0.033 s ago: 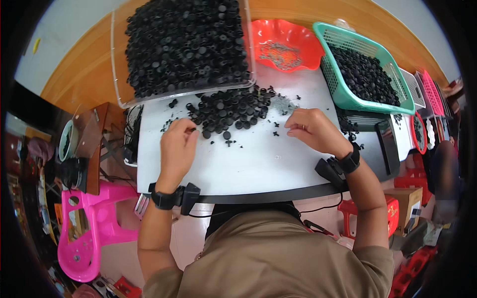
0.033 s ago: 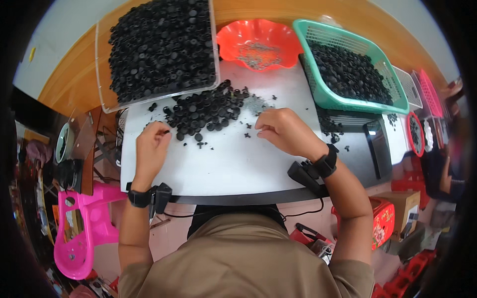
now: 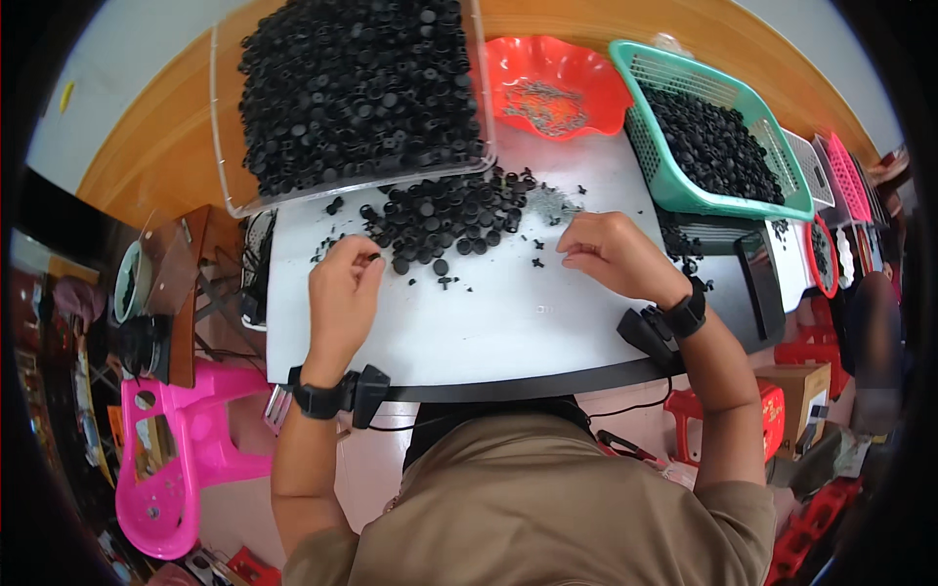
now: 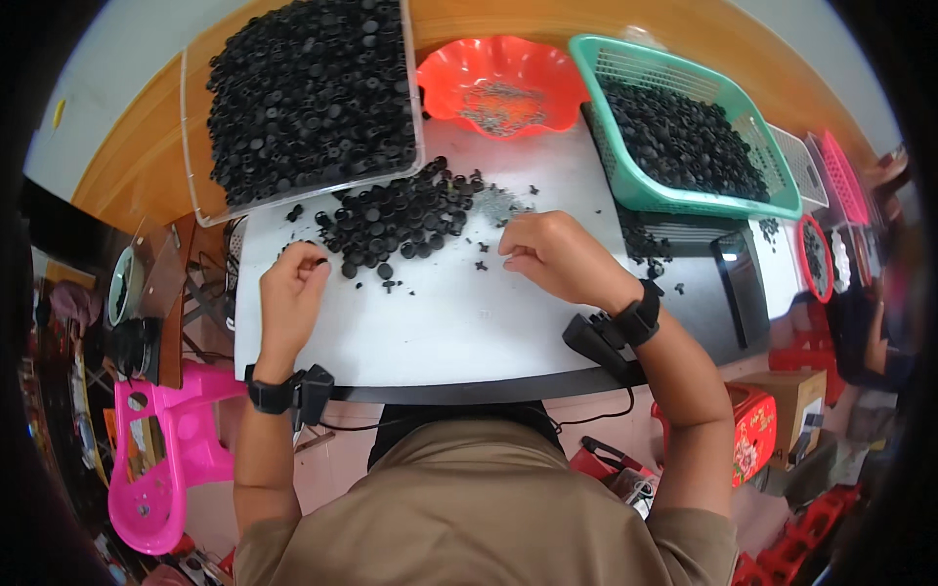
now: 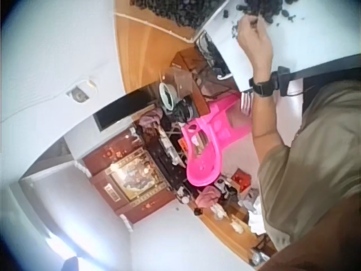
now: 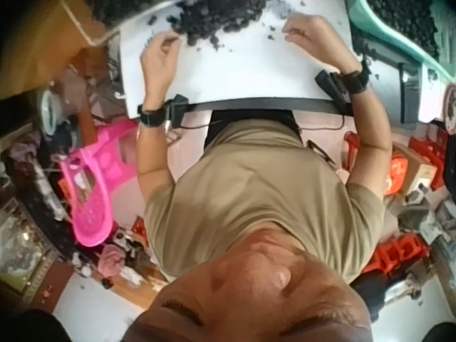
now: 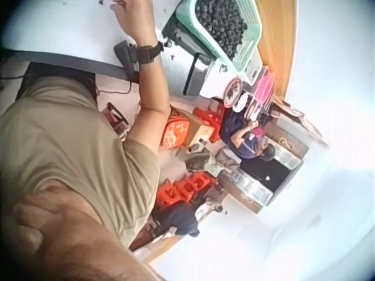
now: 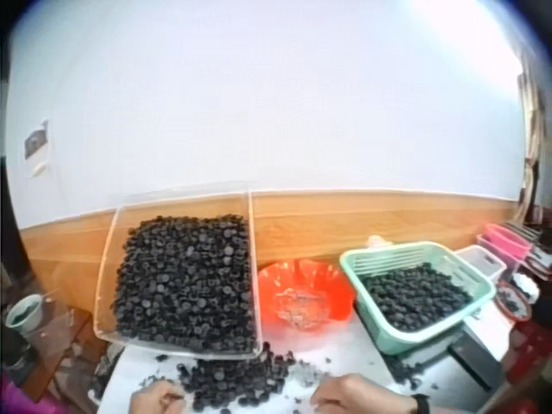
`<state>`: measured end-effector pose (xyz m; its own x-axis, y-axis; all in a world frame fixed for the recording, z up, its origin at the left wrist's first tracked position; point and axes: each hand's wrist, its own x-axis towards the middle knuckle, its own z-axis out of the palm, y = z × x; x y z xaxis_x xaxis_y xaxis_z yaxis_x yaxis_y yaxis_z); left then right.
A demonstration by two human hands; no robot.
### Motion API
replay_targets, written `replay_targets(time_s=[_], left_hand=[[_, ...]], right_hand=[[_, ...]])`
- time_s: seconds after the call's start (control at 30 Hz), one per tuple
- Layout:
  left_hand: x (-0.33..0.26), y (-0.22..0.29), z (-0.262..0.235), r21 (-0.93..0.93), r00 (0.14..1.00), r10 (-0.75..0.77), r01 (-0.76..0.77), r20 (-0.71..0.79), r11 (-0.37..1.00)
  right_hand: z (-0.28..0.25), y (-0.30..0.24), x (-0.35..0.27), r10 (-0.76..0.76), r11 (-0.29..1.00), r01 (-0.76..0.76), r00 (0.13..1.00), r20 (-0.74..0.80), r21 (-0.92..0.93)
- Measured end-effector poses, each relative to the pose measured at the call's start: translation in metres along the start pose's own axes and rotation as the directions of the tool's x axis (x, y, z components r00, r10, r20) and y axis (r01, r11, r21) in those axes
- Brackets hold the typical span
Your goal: Assembling small black plastic components by hand at a workstation.
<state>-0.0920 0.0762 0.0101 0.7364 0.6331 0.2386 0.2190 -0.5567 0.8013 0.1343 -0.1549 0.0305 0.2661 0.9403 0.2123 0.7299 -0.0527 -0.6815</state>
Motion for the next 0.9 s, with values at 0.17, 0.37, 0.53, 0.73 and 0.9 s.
replay_targets(time_s=[0.17, 0.37, 0.53, 0.73, 0.9], left_hand=[[-0.004, 0.038, 0.012, -0.404, 0.944, -0.196, 0.294, 0.267, 0.866], [-0.003, 0.056, 0.053, -0.582, 0.892, -0.12, 0.381, 0.437, 0.718], [-0.001, 0.06, 0.074, -0.599, 0.873, -0.117, 0.417, 0.474, 0.683], [-0.002, 0.051, 0.085, -0.635, 0.863, -0.122, 0.45, 0.491, 0.627], [-0.001, 0.048, 0.086, -0.658, 0.868, -0.071, 0.424, 0.492, 0.623]], right_hand=[[-0.012, 0.004, 0.0, 0.111, 0.993, -0.11, 0.993, 0.032, -0.032], [-0.016, 0.016, 0.009, 0.135, 0.99, -0.134, 0.99, -0.031, 0.031], [-0.001, 0.026, 0.017, -0.056, 0.991, 0.053, 0.998, -0.018, -0.127], [-0.001, 0.023, 0.018, -0.094, 0.963, 0.071, 0.992, -0.079, -0.259], [0.001, 0.018, 0.026, -0.046, 0.943, 0.018, 0.996, -0.079, -0.331]])
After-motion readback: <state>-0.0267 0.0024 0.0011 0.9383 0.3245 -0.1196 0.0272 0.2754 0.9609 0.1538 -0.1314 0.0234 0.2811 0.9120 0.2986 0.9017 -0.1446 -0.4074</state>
